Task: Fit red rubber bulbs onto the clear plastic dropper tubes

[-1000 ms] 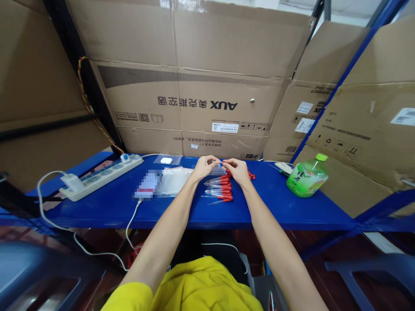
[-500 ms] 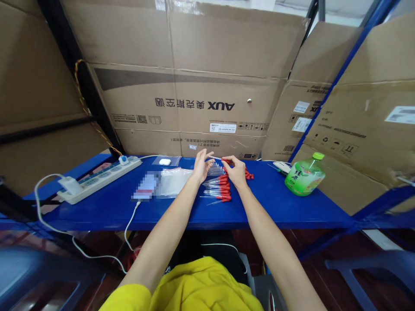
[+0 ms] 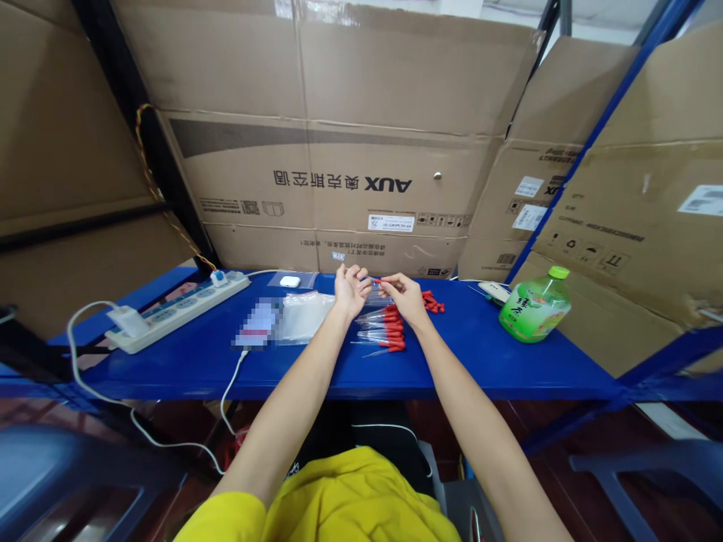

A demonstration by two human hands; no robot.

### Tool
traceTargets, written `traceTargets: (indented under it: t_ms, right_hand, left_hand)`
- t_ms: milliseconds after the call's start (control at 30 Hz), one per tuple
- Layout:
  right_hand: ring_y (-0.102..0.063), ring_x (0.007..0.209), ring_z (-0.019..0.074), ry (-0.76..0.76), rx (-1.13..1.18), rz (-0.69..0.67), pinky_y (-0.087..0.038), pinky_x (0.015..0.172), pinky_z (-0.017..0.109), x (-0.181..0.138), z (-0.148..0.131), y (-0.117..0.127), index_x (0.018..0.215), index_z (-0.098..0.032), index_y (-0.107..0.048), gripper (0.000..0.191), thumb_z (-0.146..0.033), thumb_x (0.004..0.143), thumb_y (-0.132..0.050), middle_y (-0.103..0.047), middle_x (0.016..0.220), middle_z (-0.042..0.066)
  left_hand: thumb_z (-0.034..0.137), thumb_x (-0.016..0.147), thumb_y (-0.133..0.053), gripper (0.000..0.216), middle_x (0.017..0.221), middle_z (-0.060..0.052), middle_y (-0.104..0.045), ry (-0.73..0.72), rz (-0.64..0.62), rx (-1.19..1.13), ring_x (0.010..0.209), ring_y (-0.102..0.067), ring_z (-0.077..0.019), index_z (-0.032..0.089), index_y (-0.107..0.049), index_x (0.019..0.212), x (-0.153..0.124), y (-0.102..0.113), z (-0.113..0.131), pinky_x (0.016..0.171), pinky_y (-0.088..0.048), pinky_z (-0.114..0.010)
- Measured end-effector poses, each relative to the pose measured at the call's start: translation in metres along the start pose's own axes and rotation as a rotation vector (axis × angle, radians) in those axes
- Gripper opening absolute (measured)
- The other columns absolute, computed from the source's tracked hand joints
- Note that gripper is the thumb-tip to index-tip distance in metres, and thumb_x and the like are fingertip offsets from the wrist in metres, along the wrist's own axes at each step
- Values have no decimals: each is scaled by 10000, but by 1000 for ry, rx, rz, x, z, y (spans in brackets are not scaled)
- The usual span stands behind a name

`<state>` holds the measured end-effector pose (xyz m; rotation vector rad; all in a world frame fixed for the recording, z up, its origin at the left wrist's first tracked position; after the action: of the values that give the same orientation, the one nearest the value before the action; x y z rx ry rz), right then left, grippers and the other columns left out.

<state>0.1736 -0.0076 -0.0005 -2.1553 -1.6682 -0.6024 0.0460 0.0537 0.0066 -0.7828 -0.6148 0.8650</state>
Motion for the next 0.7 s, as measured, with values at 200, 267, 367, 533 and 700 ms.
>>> traceTargets:
  t_ms: [200,267,367,533,700]
  right_hand:
    - [-699,640,213,-31,24,34,-594,694,370,0,0,1,800,-211,-696,401,-557,653,-832,-732,695,30]
    - [-700,635,217,-29,28,41,-598,690,374,-1,0,2,788,-211,-699,401,-558,644,-838,-736,697,32]
    - [-700,626,219,-21,27,40,-598,682,375,-1,-1,2,776,-210,-701,389,-549,646,-842,-738,691,37]
    - [-707,637,228,-21,7,40,-605,695,383,-1,-2,2,777,-210,-704,395,-562,654,-835,-743,698,44]
    - [-710,639,229,-13,8,43,-607,699,385,-1,-1,2,782,-207,-704,397,-564,661,-829,-738,682,38]
  left_hand:
    - [566,946,-414,465,619,48,-277,33,5,29,421,-144,-69,212,-267,683,-1,-1,-2,384,-130,-215]
    - [571,943,-407,468,614,51,-267,31,12,31,426,-129,-71,214,-253,683,-1,-2,-2,387,-139,-219]
    - [570,945,-391,463,611,50,-258,26,-9,19,433,-124,-74,217,-242,684,-2,-4,-3,394,-150,-226]
    - [573,948,-388,462,616,43,-263,27,-36,9,443,-156,-82,217,-260,682,-3,-6,-5,405,-182,-237]
    - [562,949,-410,458,621,38,-273,29,-49,-4,446,-162,-85,214,-284,679,-3,-9,-5,407,-192,-239]
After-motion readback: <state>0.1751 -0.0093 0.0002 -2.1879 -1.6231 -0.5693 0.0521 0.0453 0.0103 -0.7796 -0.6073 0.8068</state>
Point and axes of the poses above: each hand's wrist, its own x-axis towards the middle knuckle, its own y-axis out of the back of the hand, z = x × y, the point moved 6 cm from there along x, towards the middle knuckle
